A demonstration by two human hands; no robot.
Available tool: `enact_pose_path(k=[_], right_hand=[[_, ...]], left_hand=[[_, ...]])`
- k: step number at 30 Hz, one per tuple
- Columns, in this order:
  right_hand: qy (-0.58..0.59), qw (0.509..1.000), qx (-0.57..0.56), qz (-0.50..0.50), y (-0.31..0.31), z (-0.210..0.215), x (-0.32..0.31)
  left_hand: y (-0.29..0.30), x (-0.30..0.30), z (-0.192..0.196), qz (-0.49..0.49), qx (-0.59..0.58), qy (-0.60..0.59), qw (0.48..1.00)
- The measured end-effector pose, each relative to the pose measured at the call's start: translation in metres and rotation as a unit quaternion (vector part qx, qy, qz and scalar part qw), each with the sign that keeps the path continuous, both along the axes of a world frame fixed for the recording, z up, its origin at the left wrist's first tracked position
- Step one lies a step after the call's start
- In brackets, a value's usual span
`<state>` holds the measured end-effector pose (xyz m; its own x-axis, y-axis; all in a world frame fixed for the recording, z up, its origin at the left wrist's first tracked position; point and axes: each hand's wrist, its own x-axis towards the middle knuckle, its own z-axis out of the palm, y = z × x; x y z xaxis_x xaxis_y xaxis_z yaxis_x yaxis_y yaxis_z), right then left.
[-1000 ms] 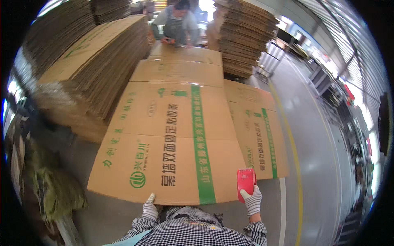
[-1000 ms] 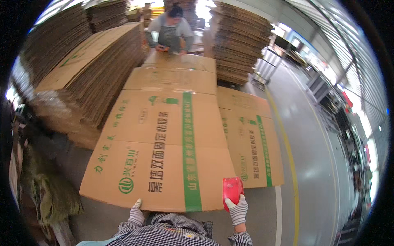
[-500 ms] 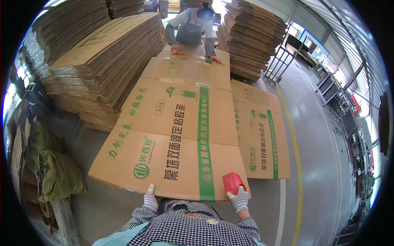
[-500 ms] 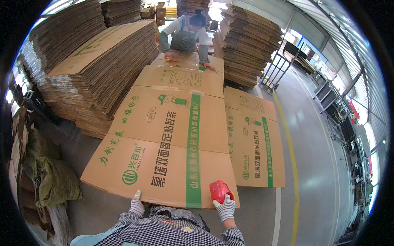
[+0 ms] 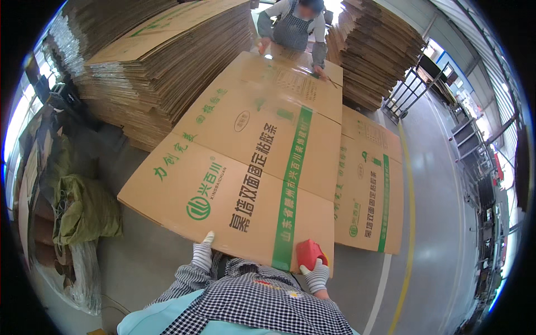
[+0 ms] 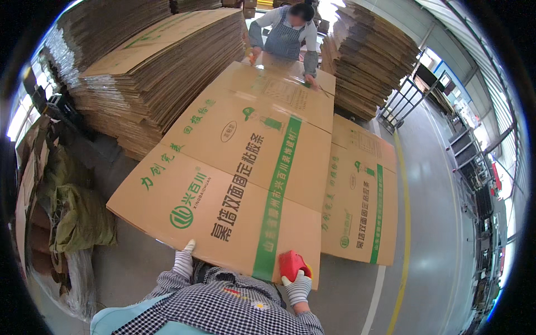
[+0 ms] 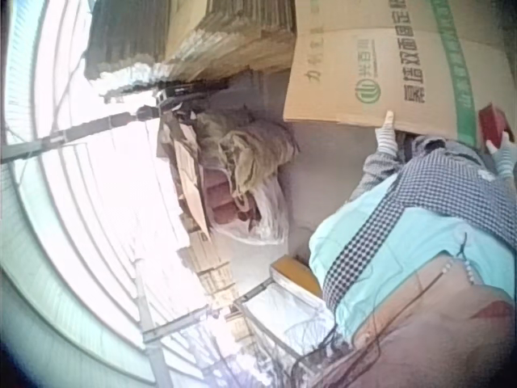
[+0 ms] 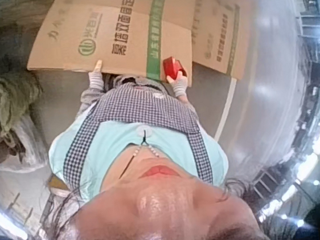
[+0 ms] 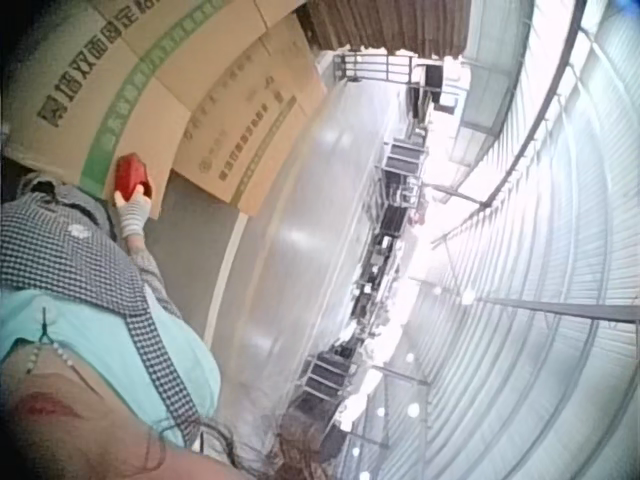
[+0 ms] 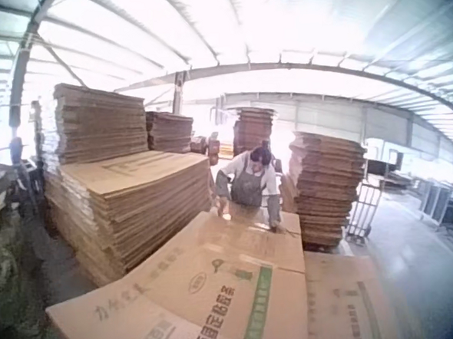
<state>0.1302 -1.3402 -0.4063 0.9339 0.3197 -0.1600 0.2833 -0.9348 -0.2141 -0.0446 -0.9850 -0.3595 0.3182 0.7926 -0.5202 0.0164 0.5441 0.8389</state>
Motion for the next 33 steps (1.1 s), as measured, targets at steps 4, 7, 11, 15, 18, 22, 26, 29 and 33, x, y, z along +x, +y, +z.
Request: enact_pose_path(k=[4, 7, 11, 15, 18, 22, 26, 29, 33], right_hand=[[0.038, 0.999, 0.018, 0.012, 0.003, 0.001, -0.001], [0.019, 0.999, 0.036, -0.008, 0.005, 0.016, 0.009], [0.119, 0.972, 0.174, -0.108, 0.04, 0.059, 0.052], [0.088, 0.96, 0.24, -0.112, 0.064, 0.075, 0.076], [0.096, 0.954, 0.261, -0.109, 0.092, 0.093, 0.08], [0.124, 0.946, 0.27, -0.128, 0.121, 0.121, 0.065], [0.104, 0.951, 0.232, -0.174, 0.095, 0.129, 0.028], [0.132, 0.948, 0.237, -0.167, 0.086, 0.105, 0.005], [0.064, 0.935, 0.182, -0.298, 0.031, 0.116, -0.05]], left_hand=[[0.018, -0.022, -0.05, 0.003, -0.048, -0.056, 0.997], [0.026, -0.032, -0.071, 0.008, -0.082, -0.066, 0.994], [0.04, -0.018, -0.066, 0.014, -0.121, -0.021, 0.992], [0.072, 0.007, -0.153, -0.118, -0.046, -0.056, 0.99], [0.107, 0.078, -0.142, 0.013, -0.295, -0.209, 0.932], [0.141, 0.135, -0.308, -0.171, -0.062, -0.057, 0.982], [0.161, 0.208, -0.329, -0.059, -0.07, -0.108, 0.99], [0.244, 0.167, -0.36, -0.058, -0.032, -0.052, 0.996], [0.124, 0.225, -0.19, 0.02, -0.314, -0.197, 0.928]])
